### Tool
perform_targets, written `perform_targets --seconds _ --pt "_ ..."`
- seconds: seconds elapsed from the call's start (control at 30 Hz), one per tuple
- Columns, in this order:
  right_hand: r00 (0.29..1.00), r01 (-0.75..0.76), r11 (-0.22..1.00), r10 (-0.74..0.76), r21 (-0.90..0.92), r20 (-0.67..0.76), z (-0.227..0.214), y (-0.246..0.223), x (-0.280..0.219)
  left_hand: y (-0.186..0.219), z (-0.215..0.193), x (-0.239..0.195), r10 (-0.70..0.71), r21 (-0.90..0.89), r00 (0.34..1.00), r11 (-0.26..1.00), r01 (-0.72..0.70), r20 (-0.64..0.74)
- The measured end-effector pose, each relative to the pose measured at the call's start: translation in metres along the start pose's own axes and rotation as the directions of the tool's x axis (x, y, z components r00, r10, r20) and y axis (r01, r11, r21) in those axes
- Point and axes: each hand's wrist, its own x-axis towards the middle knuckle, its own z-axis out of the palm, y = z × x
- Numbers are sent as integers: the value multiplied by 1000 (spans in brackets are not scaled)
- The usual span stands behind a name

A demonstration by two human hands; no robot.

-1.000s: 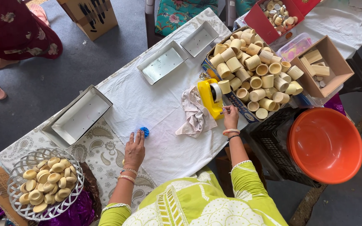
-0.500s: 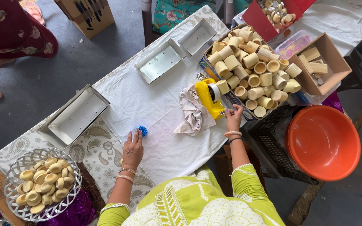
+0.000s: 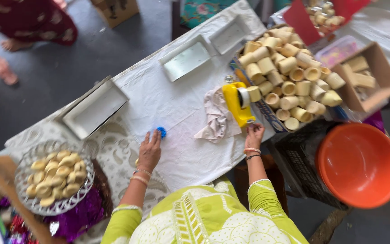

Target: The person wraps small beige cups in shiny metallic foil, using a hot glue gun to secure the wrapping. They then place the wrapped cups into white rectangular boxes on the table.

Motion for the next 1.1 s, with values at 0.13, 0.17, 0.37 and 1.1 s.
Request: perform_targets --seconds 0.13,0.17,0.37,1.1 --pt "996 67 960 -81 -272 -40 1 23 -29 -1 2 -2 1 16 998 1000 0 -63" --pt "996 72 924 -85 -376 -18 2 32 -33 -2 4 -2 14 5 998 1000 -14 -53" --pt "950 256 781 -96 -569 296 123 17 -114 3 1 -2 -6 -66 999 998 4 -32" --pt "695 361 533 393 -765 602 335 28 -161 4 10 -9 -29 -253 996 966 48 80"
